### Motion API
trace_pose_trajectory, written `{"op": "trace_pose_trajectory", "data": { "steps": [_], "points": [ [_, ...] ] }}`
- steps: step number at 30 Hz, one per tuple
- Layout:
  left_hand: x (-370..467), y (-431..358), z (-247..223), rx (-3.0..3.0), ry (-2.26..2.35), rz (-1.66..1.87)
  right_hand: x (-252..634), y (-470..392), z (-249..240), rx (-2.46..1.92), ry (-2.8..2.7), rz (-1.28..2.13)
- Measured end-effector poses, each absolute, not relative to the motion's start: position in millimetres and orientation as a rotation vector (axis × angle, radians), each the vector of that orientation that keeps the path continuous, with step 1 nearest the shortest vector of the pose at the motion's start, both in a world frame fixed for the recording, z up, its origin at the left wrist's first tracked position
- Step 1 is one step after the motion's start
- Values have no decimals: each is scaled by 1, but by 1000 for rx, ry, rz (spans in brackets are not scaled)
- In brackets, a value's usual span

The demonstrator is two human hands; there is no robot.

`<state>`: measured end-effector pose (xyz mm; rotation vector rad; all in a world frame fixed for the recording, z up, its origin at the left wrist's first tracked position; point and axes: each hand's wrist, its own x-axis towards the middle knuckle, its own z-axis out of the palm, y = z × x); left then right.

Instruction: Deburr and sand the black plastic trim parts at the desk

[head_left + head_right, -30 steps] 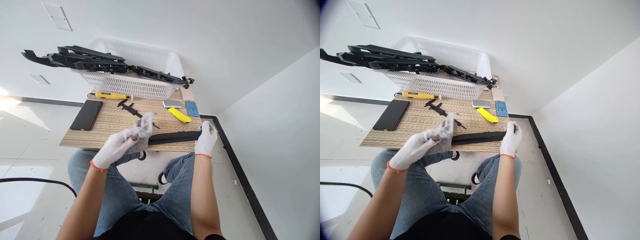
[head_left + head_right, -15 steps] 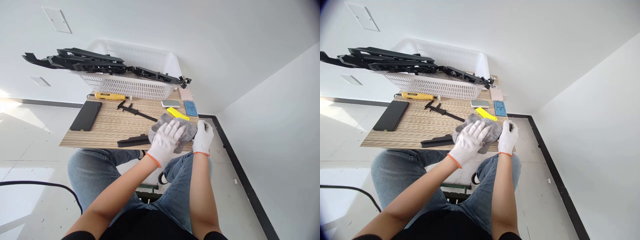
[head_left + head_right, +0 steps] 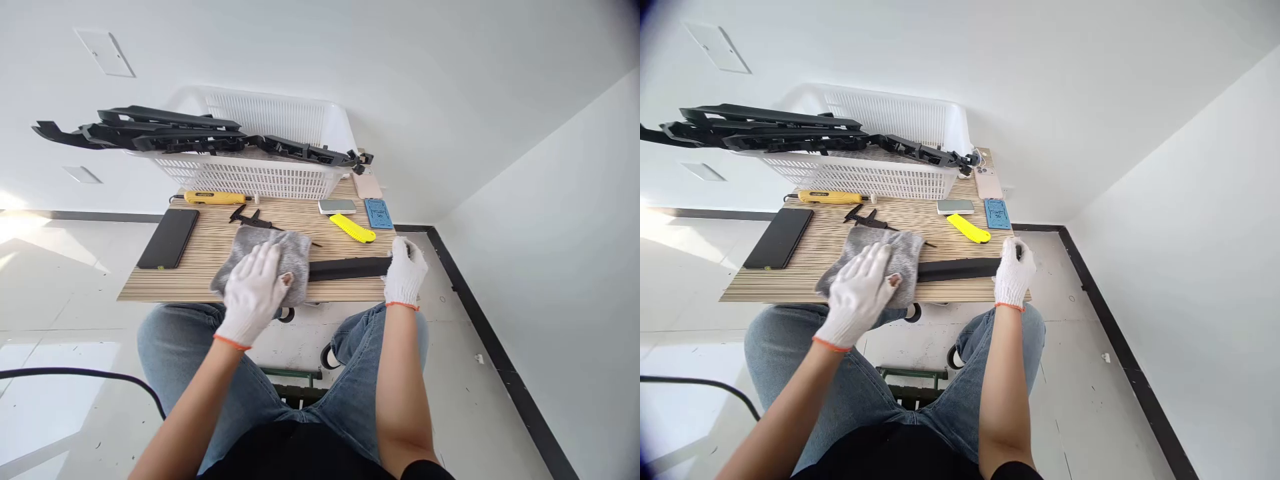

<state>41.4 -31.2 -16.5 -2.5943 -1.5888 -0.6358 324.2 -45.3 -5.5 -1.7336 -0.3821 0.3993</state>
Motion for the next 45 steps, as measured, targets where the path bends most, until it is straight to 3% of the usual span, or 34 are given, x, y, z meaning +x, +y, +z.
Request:
{"op": "trace_pose_trajectory", "data": {
  "steps": [4,8,19,23,34,41,45],
  "points": [
    [-20,-34,-19,-2526,-1745,-680,325,-46,-5,-1728,-377,410],
    [-28,-33,-20,-2480,-1781,-727,327,-45,-7,-1725,-370,419],
    [178,-32,-7,-2942,-1068,-422,325,-43,-25,-1645,-455,330],
    [209,-31,11,-3026,-1076,-429,332,-44,-32,-1529,-490,395],
    [180,-16,20,-2935,-1564,-421,328,-81,-14,-1669,-931,878],
    [123,-4,20,-3148,-1070,-670,321,-86,-13,-1555,-892,961],
    [61,6,15,-2901,-1311,-711,322,-85,-18,-1529,-781,875]
  ]
}}
